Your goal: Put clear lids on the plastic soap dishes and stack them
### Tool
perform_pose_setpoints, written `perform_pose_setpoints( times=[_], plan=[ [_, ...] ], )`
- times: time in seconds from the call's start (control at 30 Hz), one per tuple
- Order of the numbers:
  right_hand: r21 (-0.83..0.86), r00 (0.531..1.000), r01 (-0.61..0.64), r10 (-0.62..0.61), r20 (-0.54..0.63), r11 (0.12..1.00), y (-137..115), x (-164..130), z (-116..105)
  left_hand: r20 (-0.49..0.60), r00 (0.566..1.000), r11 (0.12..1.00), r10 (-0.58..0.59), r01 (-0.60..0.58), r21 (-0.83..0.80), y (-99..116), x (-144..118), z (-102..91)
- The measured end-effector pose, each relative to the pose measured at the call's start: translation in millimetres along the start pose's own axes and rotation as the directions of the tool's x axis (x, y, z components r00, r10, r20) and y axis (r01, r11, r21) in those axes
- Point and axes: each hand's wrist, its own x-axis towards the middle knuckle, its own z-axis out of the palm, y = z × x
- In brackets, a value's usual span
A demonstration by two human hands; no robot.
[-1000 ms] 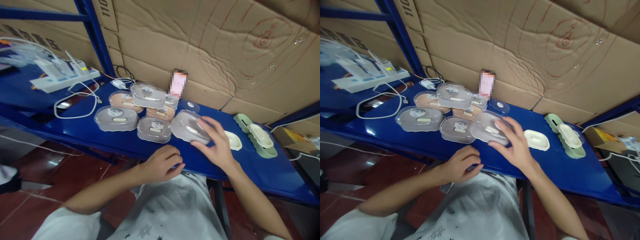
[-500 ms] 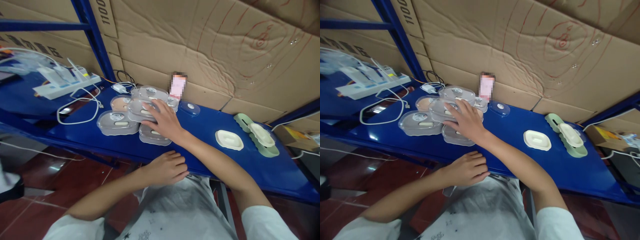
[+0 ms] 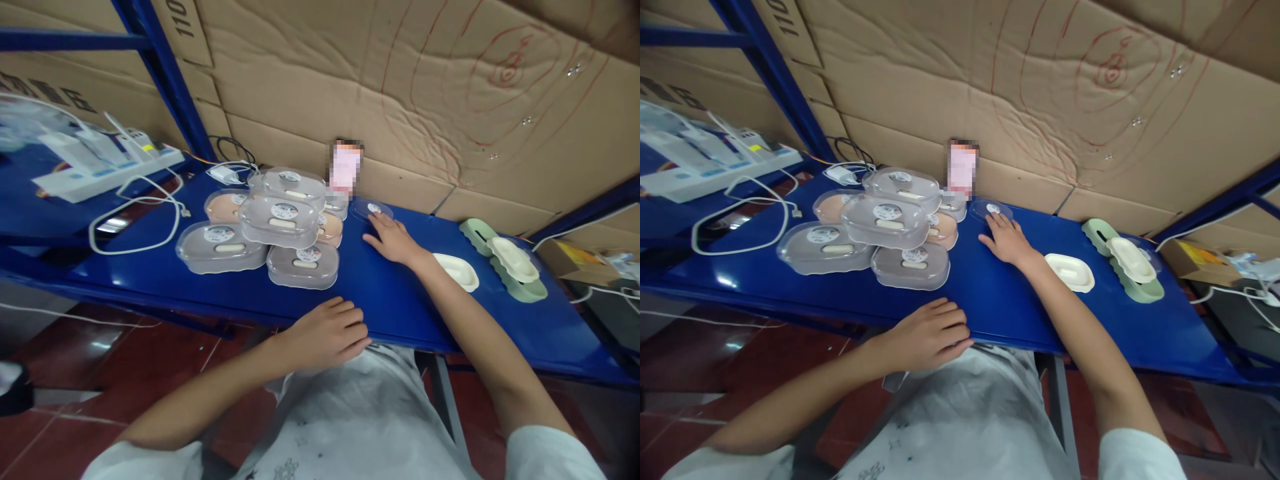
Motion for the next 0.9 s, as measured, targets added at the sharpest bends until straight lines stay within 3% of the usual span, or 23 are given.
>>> perform_pose_setpoints(
  times=[0.1,0.23,0.33,0.4,0.47,0.53,0.7,0.77,0.83,0.9],
  plan=[
    [0.024,0.997,0.077,-0.077,0.012,0.997,8,-59,-1,-0.003,1.0,1.0,-0.023,0.022,-0.02,1,1,-1.0],
    [0.176,0.977,0.213,-0.204,-0.067,0.961,23,-154,-10,-0.042,0.993,0.994,-0.109,0.109,-0.006,3,4,-0.8],
    [0.18,0.967,0.073,-0.026,-0.252,0.981,63,-209,-7,0.0,0.986,0.985,-0.17,0.169,0.031,4,7,2.2],
    [0.13,0.943,-0.04,0.081,-0.322,0.991,96,-230,1,0.051,0.979,0.98,-0.195,0.194,0.04,4,7,4.8],
    [0.087,0.936,-0.081,0.106,-0.335,0.993,118,-240,11,0.085,0.973,0.976,-0.216,0.214,0.035,5,7,6.8],
    [0.059,0.941,-0.075,0.09,-0.326,0.995,121,-242,19,0.072,0.968,0.971,-0.238,0.237,0.025,4,6,7.7],
    [0.004,0.956,0.003,-0.002,-0.293,1.0,77,-231,20,-0.09,0.952,0.955,-0.294,0.29,-0.058,2,2,8.4],
    [-0.023,0.957,0.037,-0.042,-0.288,0.999,72,-223,12,-0.135,0.94,0.949,-0.313,0.305,-0.075,1,1,9.8],
    [-0.048,0.946,0.0,-0.015,-0.323,0.999,87,-212,0,-0.149,0.938,0.95,-0.313,0.307,-0.063,0,1,11.3],
    [-0.074,0.921,-0.109,0.072,-0.384,0.991,118,-197,-14,-0.135,0.942,0.952,-0.306,0.302,-0.047,1,2,12.1]
  ],
)
